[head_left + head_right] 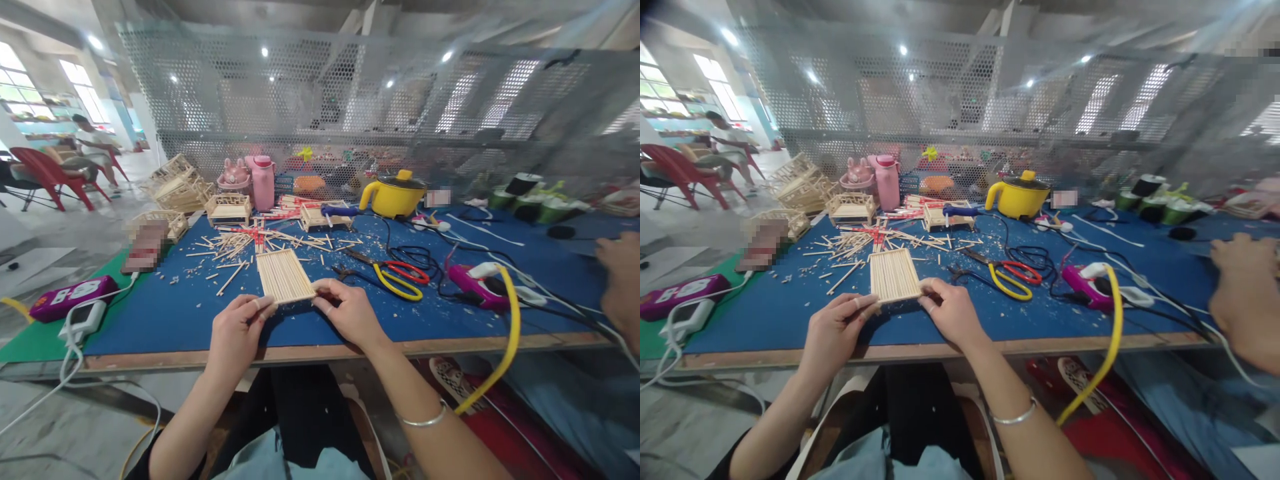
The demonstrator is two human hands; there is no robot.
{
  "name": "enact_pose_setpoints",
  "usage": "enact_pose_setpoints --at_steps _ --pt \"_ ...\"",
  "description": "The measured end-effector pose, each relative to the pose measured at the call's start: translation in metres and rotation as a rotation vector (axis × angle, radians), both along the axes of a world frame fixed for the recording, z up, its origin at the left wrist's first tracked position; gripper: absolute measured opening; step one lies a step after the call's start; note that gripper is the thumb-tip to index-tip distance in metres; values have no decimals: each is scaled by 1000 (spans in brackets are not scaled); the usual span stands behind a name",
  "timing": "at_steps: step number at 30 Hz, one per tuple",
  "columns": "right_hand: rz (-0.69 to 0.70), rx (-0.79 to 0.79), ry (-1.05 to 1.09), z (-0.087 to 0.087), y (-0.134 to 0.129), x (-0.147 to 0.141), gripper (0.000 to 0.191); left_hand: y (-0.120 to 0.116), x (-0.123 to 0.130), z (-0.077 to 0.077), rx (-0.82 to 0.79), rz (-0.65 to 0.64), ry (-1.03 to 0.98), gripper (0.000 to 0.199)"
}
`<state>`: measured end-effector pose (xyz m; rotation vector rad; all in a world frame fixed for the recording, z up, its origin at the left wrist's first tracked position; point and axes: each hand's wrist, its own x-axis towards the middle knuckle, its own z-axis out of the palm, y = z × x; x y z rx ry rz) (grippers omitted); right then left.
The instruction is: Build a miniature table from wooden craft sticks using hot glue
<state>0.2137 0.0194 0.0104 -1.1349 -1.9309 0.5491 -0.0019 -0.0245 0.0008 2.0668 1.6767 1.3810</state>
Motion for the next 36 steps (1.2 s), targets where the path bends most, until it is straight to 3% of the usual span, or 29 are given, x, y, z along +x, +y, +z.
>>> enact_pose_setpoints --at_steps 14,21,25,29,36 --pt "27 161 -40 5 -2 -2 15 1 3 9 -50 -37 5 20" --pt "21 184 -53 3 1 -2 13 3 1 5 -64 -56 -45 20" --pt "18 185 -70 2 2 -3 14 -3 -4 0 -178 41 -156 41" --pt "14 192 -74 1 3 -4 14 -7 -7 -1 -122 117 -114 26" --pt "-5 191 -96 3 0 -4 14 -2 0 6 -94 33 -101 16"
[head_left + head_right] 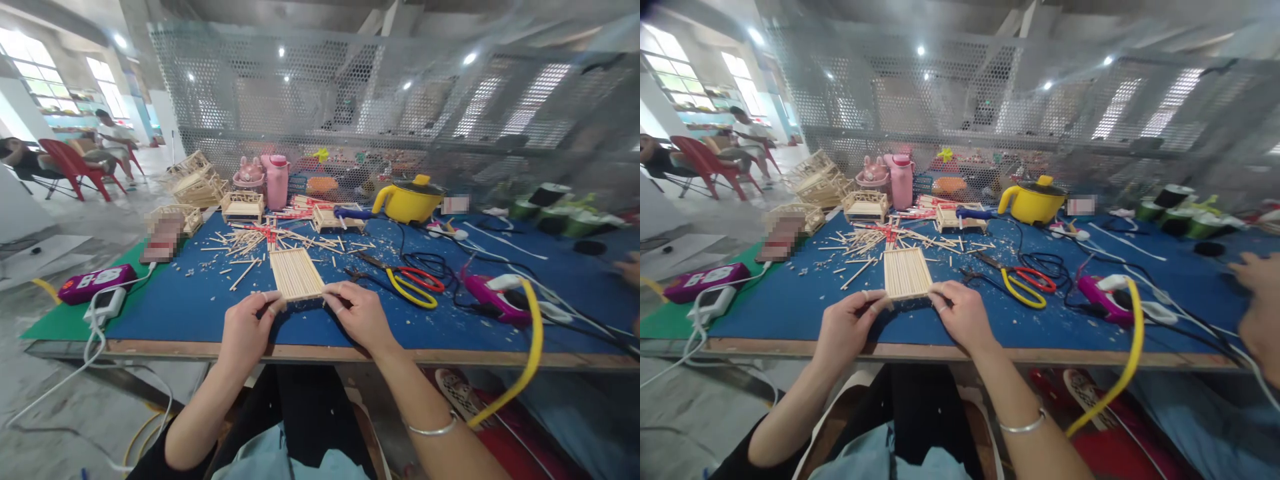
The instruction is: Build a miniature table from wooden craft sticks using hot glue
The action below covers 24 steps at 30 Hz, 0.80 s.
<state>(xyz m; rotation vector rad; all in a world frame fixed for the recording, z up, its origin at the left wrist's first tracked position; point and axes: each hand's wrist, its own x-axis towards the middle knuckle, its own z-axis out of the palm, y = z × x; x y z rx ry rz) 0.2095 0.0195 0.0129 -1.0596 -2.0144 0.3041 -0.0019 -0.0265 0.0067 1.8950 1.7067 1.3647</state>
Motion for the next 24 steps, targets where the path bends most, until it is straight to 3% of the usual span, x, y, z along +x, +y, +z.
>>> enact_pose_setpoints --at_steps 9,14,24 --pt "-60 -78 22 -4 -2 0 19 4 -4 -3 93 -33 171 17" --pt "-63 -101 39 -4 -2 -1 11 4 -5 0 120 -68 243 19" --pt "-39 117 -91 -9 -4 0 23 6 -6 2 130 -81 278 18"
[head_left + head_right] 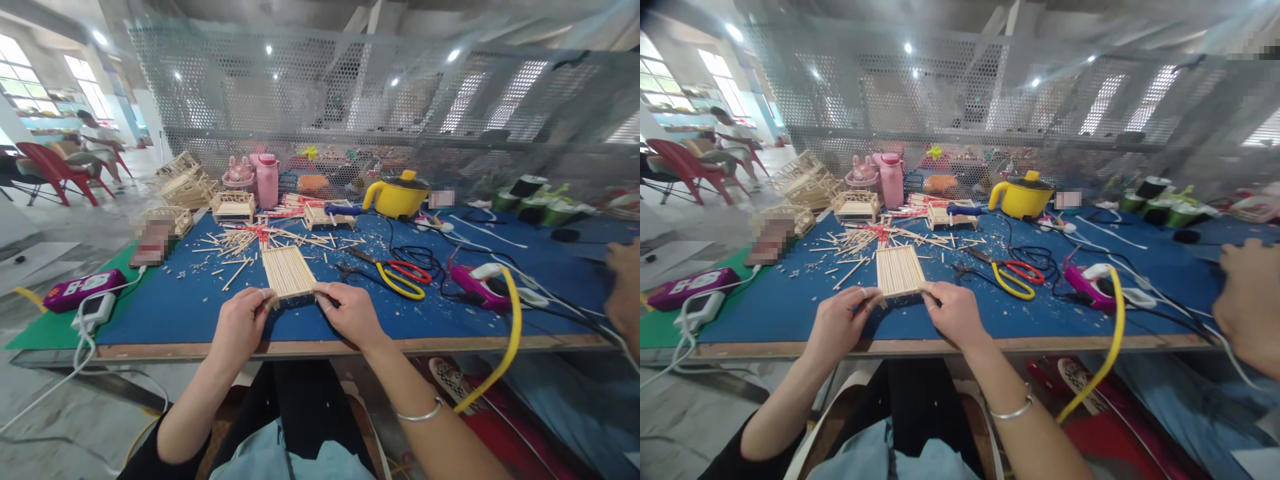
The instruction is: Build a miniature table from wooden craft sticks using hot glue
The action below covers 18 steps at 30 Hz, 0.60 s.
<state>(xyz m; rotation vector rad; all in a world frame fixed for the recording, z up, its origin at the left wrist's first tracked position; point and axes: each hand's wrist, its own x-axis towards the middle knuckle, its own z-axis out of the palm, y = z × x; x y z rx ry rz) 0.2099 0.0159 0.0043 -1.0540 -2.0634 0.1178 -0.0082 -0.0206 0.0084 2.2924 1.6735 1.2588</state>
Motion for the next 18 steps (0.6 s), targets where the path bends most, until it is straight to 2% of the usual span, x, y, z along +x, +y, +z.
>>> enact_pose_setpoints --at_steps 9,18 --pt "-88 247 -78 4 0 -4 17 0 2 -3 -12 -7 -92 15" --pt "-88 292 -150 4 0 -2 20 -5 2 -4 -7 -48 -203 20"
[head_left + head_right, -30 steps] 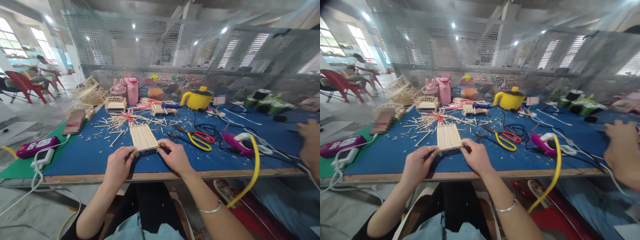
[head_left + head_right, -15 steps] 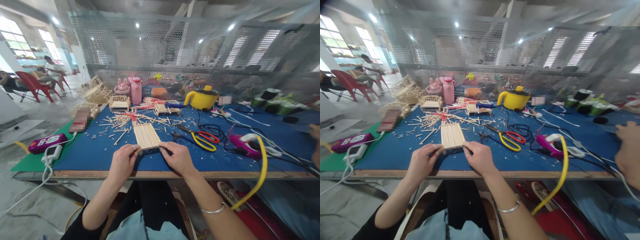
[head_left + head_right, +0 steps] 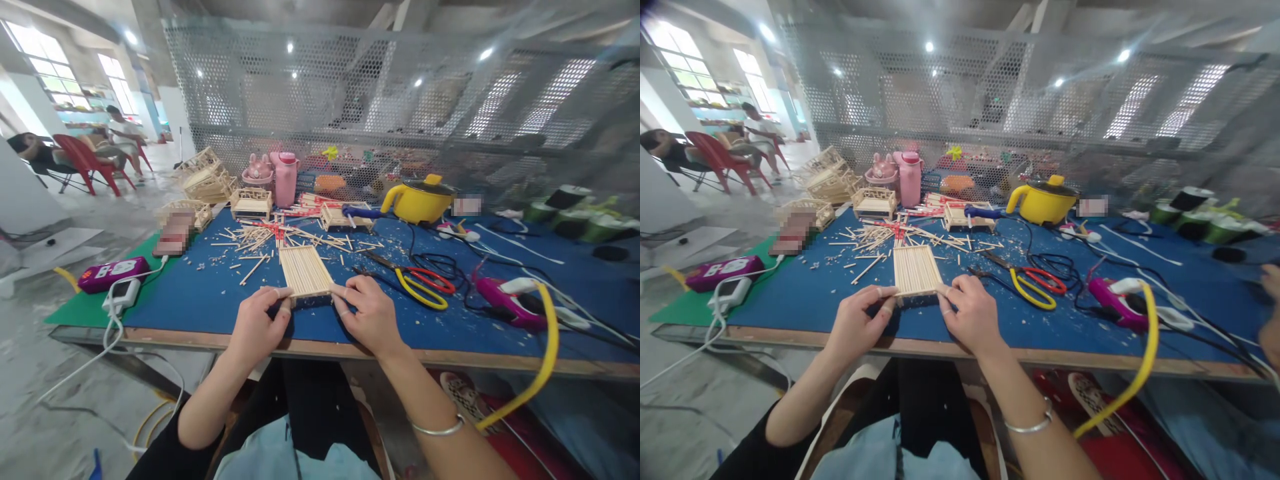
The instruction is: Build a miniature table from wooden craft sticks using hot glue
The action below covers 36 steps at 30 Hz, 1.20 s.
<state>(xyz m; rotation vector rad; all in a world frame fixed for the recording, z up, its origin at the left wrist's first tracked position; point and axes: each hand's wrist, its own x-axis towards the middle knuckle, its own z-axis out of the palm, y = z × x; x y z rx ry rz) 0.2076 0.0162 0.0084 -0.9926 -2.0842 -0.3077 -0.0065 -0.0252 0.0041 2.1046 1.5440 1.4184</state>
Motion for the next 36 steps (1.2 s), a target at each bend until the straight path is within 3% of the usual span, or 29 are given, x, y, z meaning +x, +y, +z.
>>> enact_pose_setpoints --at_steps 9,18,24,29,32,36 --pt "7 -5 27 0 0 -2 19 2 0 -8 1 29 63 25" --pt "35 -131 111 -1 -1 1 19 3 1 -6 7 58 112 24" --pt "-87 -319 113 1 -2 1 54 3 1 -4 -9 67 145 25" --pt "-73 -433 101 -3 1 0 49 3 2 -4 -1 58 164 25" --pt "-62 -383 82 -3 0 0 43 3 2 -4 -4 51 173 25" --pt "-7 -175 65 0 -3 0 30 4 1 -4 -12 55 188 26"
